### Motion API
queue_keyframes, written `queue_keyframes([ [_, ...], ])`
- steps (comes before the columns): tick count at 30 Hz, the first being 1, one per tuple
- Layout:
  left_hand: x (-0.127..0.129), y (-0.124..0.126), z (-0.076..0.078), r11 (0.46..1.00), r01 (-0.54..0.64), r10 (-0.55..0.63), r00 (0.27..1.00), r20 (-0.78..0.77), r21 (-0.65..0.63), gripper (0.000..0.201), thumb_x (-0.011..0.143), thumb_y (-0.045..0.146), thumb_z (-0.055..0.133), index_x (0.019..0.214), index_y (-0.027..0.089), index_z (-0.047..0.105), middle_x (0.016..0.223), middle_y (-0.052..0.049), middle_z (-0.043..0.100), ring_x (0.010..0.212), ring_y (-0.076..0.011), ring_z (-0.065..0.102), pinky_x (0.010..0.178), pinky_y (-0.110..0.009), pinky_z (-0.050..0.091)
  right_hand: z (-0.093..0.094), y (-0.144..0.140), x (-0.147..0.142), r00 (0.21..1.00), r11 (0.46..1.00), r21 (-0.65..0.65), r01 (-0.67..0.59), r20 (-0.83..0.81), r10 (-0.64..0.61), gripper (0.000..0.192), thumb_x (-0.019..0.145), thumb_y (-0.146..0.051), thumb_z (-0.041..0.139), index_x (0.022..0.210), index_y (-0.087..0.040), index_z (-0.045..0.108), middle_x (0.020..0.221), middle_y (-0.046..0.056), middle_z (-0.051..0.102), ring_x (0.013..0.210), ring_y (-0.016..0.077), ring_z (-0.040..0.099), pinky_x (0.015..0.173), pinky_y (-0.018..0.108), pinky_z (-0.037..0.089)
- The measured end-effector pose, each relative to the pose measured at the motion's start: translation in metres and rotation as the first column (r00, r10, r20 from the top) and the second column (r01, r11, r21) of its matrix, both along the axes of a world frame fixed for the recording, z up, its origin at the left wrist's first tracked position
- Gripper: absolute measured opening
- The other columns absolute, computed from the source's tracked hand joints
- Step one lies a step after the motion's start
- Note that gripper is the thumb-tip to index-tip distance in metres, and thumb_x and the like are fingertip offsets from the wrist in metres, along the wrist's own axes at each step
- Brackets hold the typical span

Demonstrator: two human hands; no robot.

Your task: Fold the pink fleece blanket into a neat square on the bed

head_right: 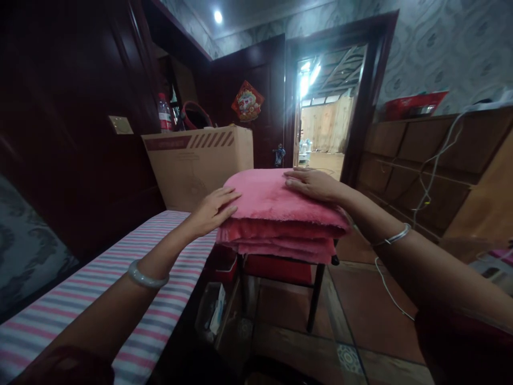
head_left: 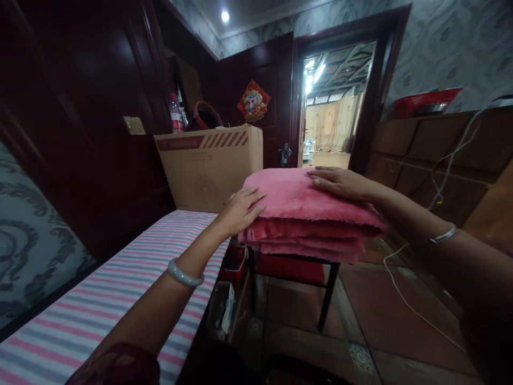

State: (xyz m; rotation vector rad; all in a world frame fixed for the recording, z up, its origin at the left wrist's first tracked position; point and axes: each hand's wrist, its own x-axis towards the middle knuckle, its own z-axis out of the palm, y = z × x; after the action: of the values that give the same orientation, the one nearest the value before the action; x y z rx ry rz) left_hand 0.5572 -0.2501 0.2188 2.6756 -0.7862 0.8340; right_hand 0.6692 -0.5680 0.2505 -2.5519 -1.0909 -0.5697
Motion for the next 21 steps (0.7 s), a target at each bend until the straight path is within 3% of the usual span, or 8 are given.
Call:
queue_keyframes([
  [6, -0.054, 0.038, -0.019, 0.995, -0.023, 0.029, 0.997, 0.065, -0.094, 0.039, 0.097, 0.037, 0.049, 0.129, 0.019, 0.065, 0.137, -0.011, 0.064, 0.131, -0.0241, 0.055, 0.113, -0.048, 0.041, 0.005, 0.026, -0.031, 0.969, 0.994, 0.052, -0.095, 0.235, 0.080, 0.054, 0.099, -0.059, 0.040, 0.138, -0.027, 0.061, 0.146, 0.006, 0.056, 0.139, 0.0315, 0.046, 0.117, 0.055, 0.036],
  [9, -0.090, 0.065, -0.042, 0.988, -0.100, 0.101, 0.995, 0.004, -0.121, 0.036, 0.096, 0.037, 0.050, 0.124, 0.022, 0.068, 0.127, -0.009, 0.070, 0.121, -0.0230, 0.063, 0.107, -0.044, 0.048, 0.002, 0.049, -0.063, 0.942, 0.986, 0.038, -0.161, 0.303, 0.142, 0.049, 0.099, -0.053, 0.045, 0.136, -0.026, 0.062, 0.146, 0.008, 0.056, 0.140, 0.0332, 0.044, 0.115, 0.060, 0.035],
  [12, -0.133, 0.100, -0.075, 0.965, -0.228, 0.215, 0.970, -0.111, -0.129, 0.036, 0.095, 0.041, 0.050, 0.120, 0.025, 0.070, 0.121, -0.006, 0.074, 0.114, -0.0227, 0.067, 0.102, -0.041, 0.053, -0.015, 0.078, -0.103, 0.914, 0.948, 0.075, -0.308, 0.301, 0.273, 0.044, 0.100, -0.045, 0.048, 0.136, -0.023, 0.061, 0.144, 0.011, 0.057, 0.139, 0.0313, 0.045, 0.114, 0.057, 0.038],
  [14, -0.169, 0.130, -0.102, 0.935, -0.332, 0.304, 0.931, -0.201, -0.123, 0.038, 0.094, 0.045, 0.050, 0.121, 0.027, 0.070, 0.121, -0.004, 0.074, 0.115, -0.0232, 0.067, 0.100, -0.040, 0.054, -0.035, 0.103, -0.132, 0.872, 0.880, 0.095, -0.466, 0.219, 0.438, 0.041, 0.102, -0.039, 0.046, 0.136, -0.021, 0.060, 0.139, 0.011, 0.060, 0.133, 0.0269, 0.052, 0.110, 0.049, 0.044],
  [17, -0.239, 0.182, -0.152, 0.845, -0.530, 0.480, 0.809, -0.340, -0.069, 0.044, 0.088, 0.051, 0.052, 0.122, 0.029, 0.070, 0.126, -0.004, 0.072, 0.117, -0.0263, 0.067, 0.100, -0.039, 0.055, -0.080, 0.151, -0.171, 0.709, 0.710, 0.028, -0.704, -0.027, 0.704, 0.034, 0.101, -0.034, 0.051, 0.129, -0.019, 0.063, 0.128, 0.011, 0.067, 0.117, 0.0210, 0.063, 0.100, 0.036, 0.051],
  [19, -0.295, 0.216, -0.190, 0.767, -0.641, 0.581, 0.694, -0.425, 0.001, 0.047, 0.081, 0.053, 0.056, 0.118, 0.030, 0.073, 0.127, -0.005, 0.071, 0.118, -0.0293, 0.067, 0.097, -0.039, 0.056, -0.113, 0.188, -0.194, 0.578, 0.575, -0.070, -0.815, -0.174, 0.798, 0.030, 0.099, -0.031, 0.057, 0.124, -0.018, 0.066, 0.123, 0.010, 0.070, 0.113, 0.0198, 0.065, 0.097, 0.031, 0.051],
  [21, -0.354, 0.243, -0.228, 0.668, -0.742, 0.673, 0.571, -0.469, 0.056, 0.046, 0.076, 0.055, 0.057, 0.112, 0.031, 0.075, 0.123, -0.006, 0.073, 0.115, -0.0317, 0.068, 0.093, -0.040, 0.058, -0.142, 0.226, -0.212, 0.493, 0.475, -0.133, -0.870, -0.256, 0.831, 0.027, 0.097, -0.028, 0.059, 0.121, -0.017, 0.068, 0.120, 0.009, 0.071, 0.112, 0.0187, 0.065, 0.095, 0.027, 0.051],
])
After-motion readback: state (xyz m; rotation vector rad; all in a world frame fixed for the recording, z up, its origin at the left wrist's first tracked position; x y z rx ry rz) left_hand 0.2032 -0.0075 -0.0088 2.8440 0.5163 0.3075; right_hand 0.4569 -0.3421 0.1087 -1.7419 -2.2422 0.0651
